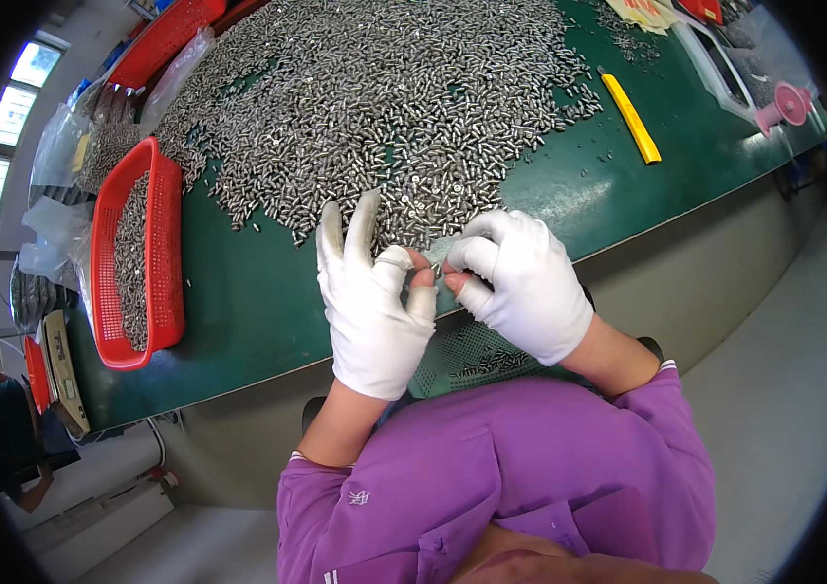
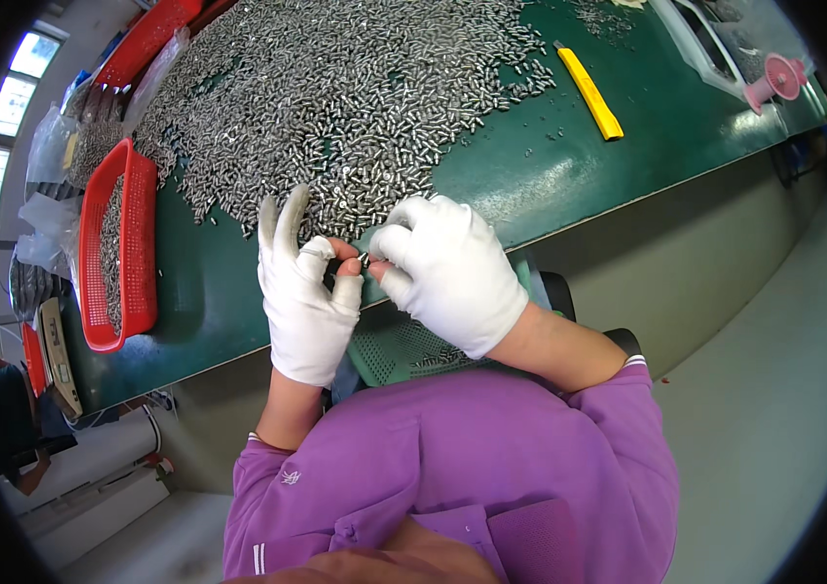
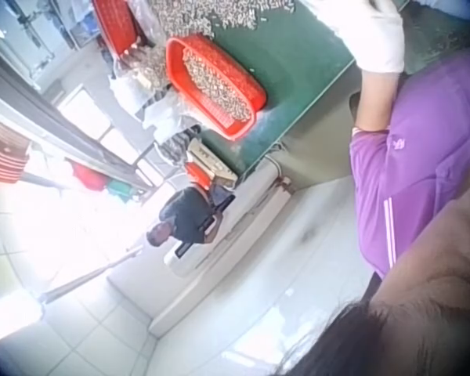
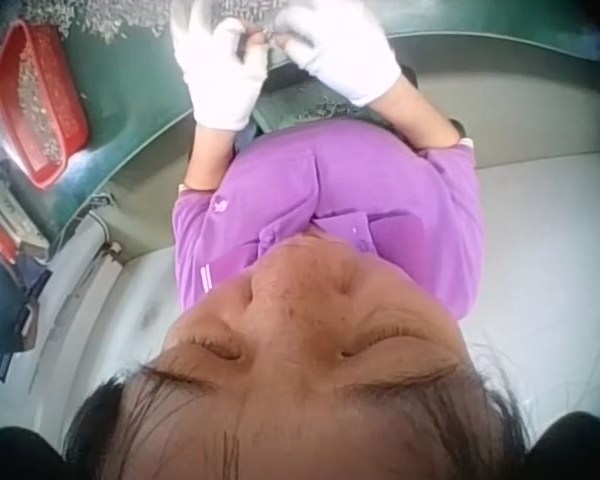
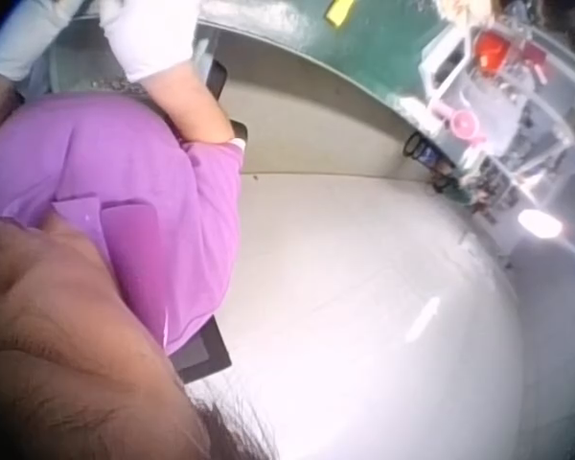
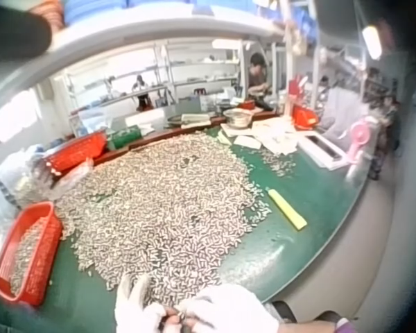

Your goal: The person is manually inspecting and sorting small metallic components into a tray on a workbench.

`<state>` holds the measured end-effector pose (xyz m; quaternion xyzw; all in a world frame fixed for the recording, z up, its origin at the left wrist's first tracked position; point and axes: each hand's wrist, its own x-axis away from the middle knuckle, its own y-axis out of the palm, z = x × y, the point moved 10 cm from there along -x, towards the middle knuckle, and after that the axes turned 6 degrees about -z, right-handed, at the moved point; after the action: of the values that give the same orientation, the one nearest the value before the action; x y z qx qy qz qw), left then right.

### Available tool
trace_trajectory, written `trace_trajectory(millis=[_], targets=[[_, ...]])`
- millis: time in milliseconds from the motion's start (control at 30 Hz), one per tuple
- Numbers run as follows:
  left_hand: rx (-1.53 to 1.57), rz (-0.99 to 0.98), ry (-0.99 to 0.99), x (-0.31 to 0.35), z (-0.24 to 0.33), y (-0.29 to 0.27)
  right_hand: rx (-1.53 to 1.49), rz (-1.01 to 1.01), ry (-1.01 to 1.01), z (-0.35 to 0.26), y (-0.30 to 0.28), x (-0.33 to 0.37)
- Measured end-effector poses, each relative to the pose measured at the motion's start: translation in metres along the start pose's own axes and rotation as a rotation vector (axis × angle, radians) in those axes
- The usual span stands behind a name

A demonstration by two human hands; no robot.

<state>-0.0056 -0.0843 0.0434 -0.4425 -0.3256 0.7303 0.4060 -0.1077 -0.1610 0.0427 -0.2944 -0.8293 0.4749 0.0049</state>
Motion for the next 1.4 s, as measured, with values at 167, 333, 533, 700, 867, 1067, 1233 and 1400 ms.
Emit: trace_trajectory(millis=[167, 333, 533, 700, 867, 1067, 1233, 1400], targets=[[0.048, -0.035, 0.003, -0.003, 0.0, 0.002, 0.007, -0.006, 0.008, 0.0, 0.0, 0.001], [0.032, -0.036, -0.015, -0.004, 0.001, 0.003, -0.006, 0.009, 0.024, 0.001, -0.001, -0.001], [0.05, -0.06, -0.036, -0.004, 0.0, 0.004, -0.004, -0.001, 0.06, 0.002, 0.0, -0.002], [0.016, -0.058, 0.001, -0.003, 0.003, 0.001, -0.011, -0.013, 0.063, 0.002, 0.001, -0.001], [0.045, -0.068, 0.005, -0.002, 0.001, 0.001, -0.014, -0.028, 0.063, 0.004, 0.002, 0.0], [0.029, -0.071, 0.015, -0.001, 0.002, 0.001, -0.028, -0.012, 0.031, 0.004, 0.001, 0.003], [0.034, -0.084, 0.022, -0.001, 0.004, 0.0, -0.024, -0.022, 0.015, 0.002, 0.0, 0.002], [0.118, -0.219, 0.173, -0.001, 0.019, 0.0, -0.101, -0.1, -0.189, -0.004, -0.005, 0.005]])
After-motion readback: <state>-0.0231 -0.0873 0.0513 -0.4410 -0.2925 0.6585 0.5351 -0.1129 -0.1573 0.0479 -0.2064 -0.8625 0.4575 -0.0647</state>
